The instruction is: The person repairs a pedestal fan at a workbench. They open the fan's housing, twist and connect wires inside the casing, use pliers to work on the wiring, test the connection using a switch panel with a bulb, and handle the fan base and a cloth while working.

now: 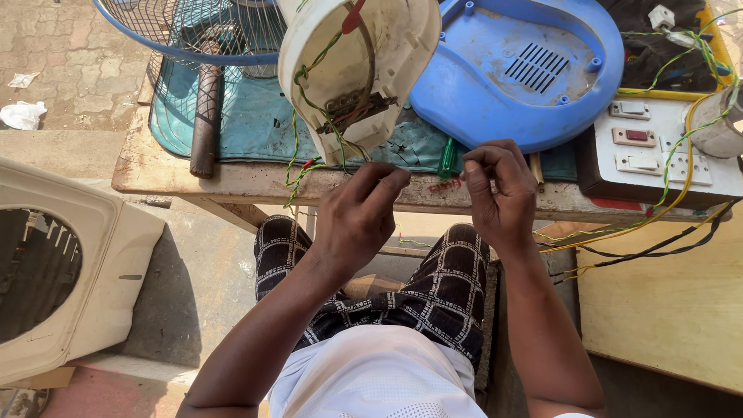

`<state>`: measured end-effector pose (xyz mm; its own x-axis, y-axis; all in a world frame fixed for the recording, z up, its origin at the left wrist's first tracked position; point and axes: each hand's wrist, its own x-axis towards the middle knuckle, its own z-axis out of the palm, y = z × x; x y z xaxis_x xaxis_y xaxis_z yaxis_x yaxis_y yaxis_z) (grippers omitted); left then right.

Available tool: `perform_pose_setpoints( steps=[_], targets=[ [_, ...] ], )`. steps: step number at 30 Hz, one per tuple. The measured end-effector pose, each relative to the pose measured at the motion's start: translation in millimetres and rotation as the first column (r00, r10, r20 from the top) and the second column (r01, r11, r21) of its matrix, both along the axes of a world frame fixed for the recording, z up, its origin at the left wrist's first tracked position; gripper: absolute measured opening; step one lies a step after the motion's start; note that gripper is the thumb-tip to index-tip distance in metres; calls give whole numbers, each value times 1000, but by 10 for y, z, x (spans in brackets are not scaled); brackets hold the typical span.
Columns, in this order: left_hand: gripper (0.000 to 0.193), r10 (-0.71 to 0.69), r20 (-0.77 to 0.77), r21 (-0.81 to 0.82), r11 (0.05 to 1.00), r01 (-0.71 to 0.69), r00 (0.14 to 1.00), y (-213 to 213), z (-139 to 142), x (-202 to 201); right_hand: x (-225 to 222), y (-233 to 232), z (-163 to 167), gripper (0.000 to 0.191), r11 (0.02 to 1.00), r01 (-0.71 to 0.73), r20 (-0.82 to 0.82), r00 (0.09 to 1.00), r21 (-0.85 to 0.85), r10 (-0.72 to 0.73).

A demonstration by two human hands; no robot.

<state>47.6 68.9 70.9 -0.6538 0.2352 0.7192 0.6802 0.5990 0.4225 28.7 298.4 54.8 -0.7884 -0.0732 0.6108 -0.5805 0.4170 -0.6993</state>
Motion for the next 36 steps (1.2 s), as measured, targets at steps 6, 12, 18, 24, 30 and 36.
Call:
perform_pose_setpoints(
  steps=[6,12,18,24,30,36],
  targets=[
    [39,7,12,10,1000,-7,1000,-3,106,23,25,-12,-53,18,998,8,31,999,55,-9],
    [41,35,26,-6,999,-35,999,-4,98,49,120,-224,207,34,983,89,-299,953,162,-37],
    [45,12,39,-18,1000,-11,999,-12,130,58,122,-464,251,22,982,-129,-176,972,140,153],
    [43,76,-81,-80,993,-82,994,-112,150,99,117,-481,167,7,992,-100,-147,983,74,110],
    [33,211,-181,-62,972,-226,961,-201,-4,80,129,-482,85,9,994,-67,-140,987,82,78],
    [31,234,-191,32,972,-232,953,-229,-117,48,77,-516,58,8,1000,1,-148,989,21,2]
  ],
)
